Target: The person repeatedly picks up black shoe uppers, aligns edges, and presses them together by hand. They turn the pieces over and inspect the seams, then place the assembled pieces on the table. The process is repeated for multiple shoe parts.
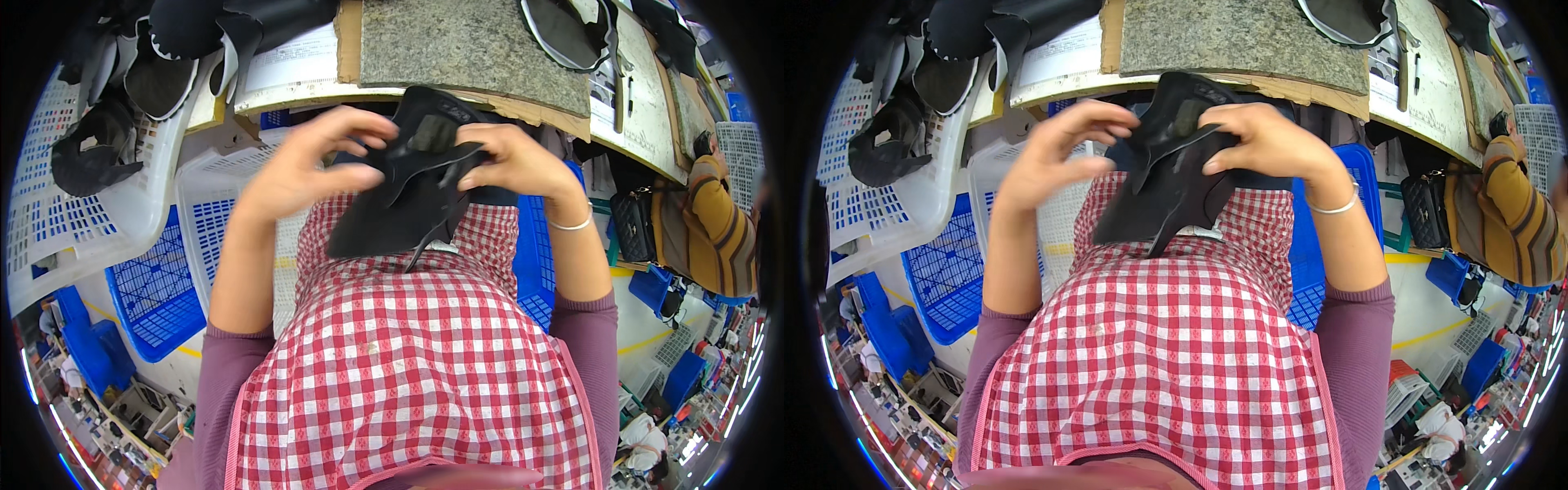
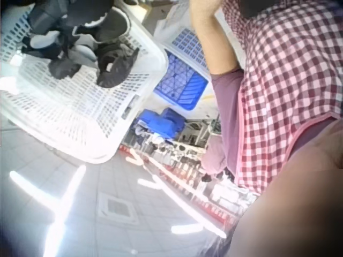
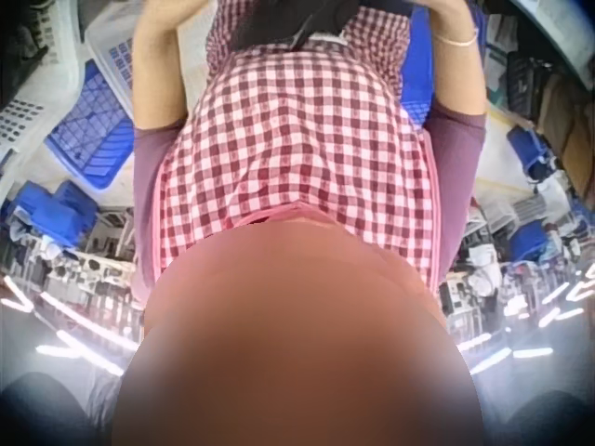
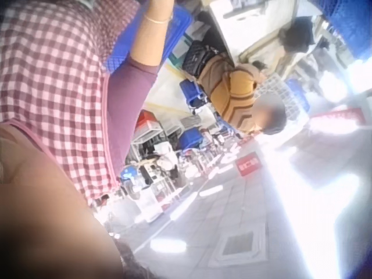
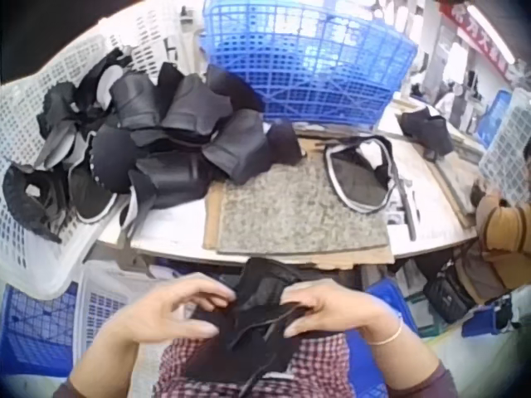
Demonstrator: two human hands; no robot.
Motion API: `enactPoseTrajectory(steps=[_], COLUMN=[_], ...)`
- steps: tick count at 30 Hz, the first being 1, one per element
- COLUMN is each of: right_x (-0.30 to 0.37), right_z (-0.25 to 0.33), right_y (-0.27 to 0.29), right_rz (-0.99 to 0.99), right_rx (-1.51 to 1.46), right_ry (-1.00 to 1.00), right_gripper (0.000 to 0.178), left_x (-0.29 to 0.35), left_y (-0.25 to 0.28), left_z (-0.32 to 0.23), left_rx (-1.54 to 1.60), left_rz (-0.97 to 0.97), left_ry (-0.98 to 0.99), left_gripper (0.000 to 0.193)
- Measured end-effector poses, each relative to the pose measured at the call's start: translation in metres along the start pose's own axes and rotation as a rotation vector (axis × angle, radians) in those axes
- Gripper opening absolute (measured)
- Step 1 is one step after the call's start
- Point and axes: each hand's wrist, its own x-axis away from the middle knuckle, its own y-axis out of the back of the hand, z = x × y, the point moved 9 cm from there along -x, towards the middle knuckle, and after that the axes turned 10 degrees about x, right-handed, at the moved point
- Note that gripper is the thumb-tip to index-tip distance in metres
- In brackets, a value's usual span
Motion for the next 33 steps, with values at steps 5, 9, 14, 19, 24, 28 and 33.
enactPoseTrajectory(steps=[5,9,14,19,24,28,33], right_x=[-0.018,-0.013,0.01,0.021,0.003,0.008,0.014], right_z=[0.002,0.001,0.013,0.016,0.027,0.021,0.024], right_y=[-0.009,-0.01,-0.013,0.012,0.006,0.003,0.003], right_rz=[-0.018,-0.027,-0.123,-0.243,-0.202,-0.207,-0.141], right_rx=[-0.035,0.02,0.054,0.159,0.167,0.165,0.194], right_ry=[0.026,-0.016,-0.101,-0.207,-0.117,-0.135,-0.087], right_gripper=[0.037,0.038,0.035,0.035,0.031,0.025,0.026], left_x=[-0.021,-0.026,0.051,0.072,0.05,0.04,0.039], left_y=[-0.04,-0.023,0.061,0.035,-0.021,-0.018,-0.004], left_z=[0.008,0.01,0.148,0.068,0.003,0.016,0.032], left_rx=[-0.378,-0.618,0.364,0.439,-0.67,-0.63,-0.568], left_rz=[-0.118,-0.268,-0.618,-0.314,-0.182,-0.151,-0.136], left_ry=[-0.063,-0.35,0.664,0.097,-0.114,-0.142,-0.21], left_gripper=[0.021,0.01,0.019,0.072,0.068,0.047,0.02])
